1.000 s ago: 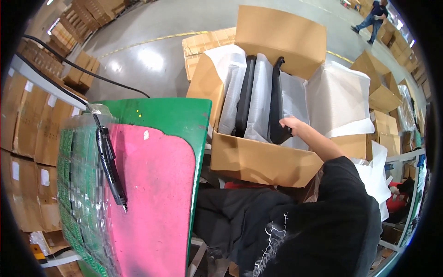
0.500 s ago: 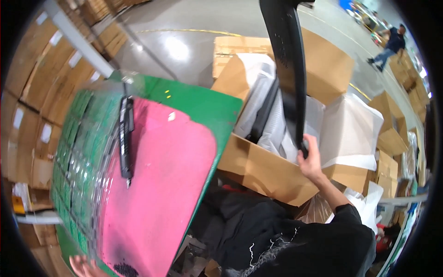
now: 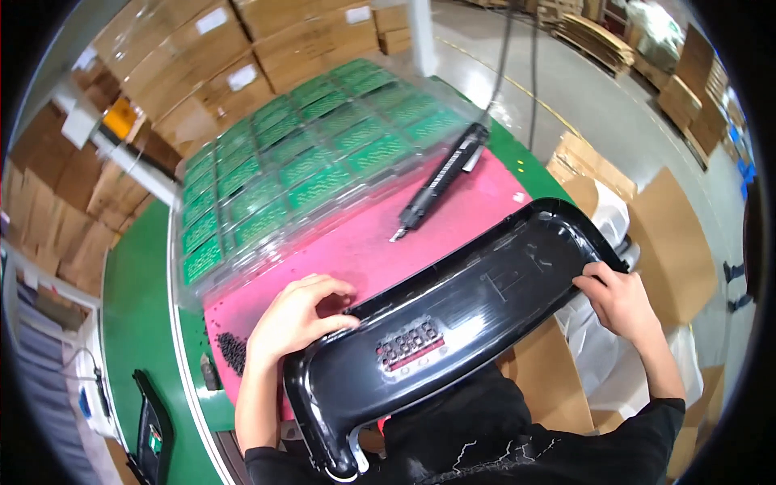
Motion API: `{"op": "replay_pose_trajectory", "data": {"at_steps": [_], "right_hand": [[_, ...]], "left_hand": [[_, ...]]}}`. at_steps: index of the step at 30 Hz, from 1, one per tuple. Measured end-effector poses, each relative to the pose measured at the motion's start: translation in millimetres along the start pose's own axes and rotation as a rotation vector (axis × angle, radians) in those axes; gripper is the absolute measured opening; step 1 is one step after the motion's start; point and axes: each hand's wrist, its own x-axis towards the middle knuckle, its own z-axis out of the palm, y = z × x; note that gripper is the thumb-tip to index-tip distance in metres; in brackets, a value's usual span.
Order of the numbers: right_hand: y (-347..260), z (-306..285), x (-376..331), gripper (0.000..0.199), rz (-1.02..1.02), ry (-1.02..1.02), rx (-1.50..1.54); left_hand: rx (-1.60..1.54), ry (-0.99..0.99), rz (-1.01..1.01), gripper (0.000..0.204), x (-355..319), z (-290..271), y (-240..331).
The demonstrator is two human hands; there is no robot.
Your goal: The recorder is installing circuit boards into plastic housings and securing them with screws using an electric screwdriver at an assembly station.
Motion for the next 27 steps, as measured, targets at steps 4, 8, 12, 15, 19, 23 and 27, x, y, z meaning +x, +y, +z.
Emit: {"op": "replay_pose_trajectory", "data": {"at_steps": [4,8,12,15,19,23,27], "right_hand": [[-28.5,-18.3,81.5,0.033,-0.093,0.086,0.220],[-86.2,-17.8,179.9,0.041,-0.358,0.168,0.475],[-159.7,12.2,286.5,0.041,-0.560,0.264,0.448],[-211.2,48.7,361.7,0.040,-0.524,0.326,0.399],[-257.9,81.6,429.0,0.046,-0.409,0.236,0.267],[-267.6,106.8,459.3,0.058,-0.387,0.135,0.209],[-263.6,94.1,449.9,0.060,-0.468,0.378,0.243]], "left_hand": [[0.309,0.261,0.003,0.029,-10.5,0.2,-5.8],[0.303,0.313,-0.084,0.026,-20.3,-7.0,-7.2],[0.420,0.476,0.007,0.027,-25.6,2.8,-10.8],[0.444,0.480,-0.030,0.024,-26.1,6.4,-13.2],[0.460,0.514,-0.037,0.026,-22.3,11.7,-15.8],[0.454,0.484,-0.059,0.025,-19.3,8.1,-11.3],[0.410,0.488,-0.049,0.027,-18.9,7.3,-16.9]]}}
